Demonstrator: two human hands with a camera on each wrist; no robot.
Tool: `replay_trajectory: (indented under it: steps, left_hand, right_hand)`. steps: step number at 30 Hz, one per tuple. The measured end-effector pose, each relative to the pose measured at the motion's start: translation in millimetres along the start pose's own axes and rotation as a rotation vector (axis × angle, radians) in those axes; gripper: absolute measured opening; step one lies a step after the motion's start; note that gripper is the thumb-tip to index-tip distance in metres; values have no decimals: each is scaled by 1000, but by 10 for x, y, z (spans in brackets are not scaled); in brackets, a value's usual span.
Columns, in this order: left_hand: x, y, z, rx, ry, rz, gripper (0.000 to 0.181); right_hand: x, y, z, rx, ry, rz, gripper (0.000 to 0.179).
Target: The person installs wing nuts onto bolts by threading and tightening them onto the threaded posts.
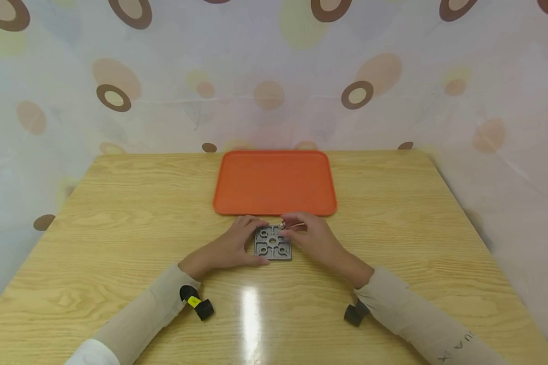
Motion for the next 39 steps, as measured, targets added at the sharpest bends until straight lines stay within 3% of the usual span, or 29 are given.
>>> replay_trajectory:
  steps: [14,39]
  left_hand:
    - [-7,0,3,-9,4,-6,88]
    - [1,7,1,-12,6,-3,86]
  right_hand:
    - [-39,28,-58,48,114,-24,19]
    - [-14,43,-62,41,134,-13,12]
Point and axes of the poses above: each hand's wrist, its own y-axis away from the middle knuckle, its own z-axis out of the palm, x = y × z, the point moved 6 cm from there along -y, towards the middle knuckle, and after that the axes turned 5 degrees about -z, right-handed, at the moved point
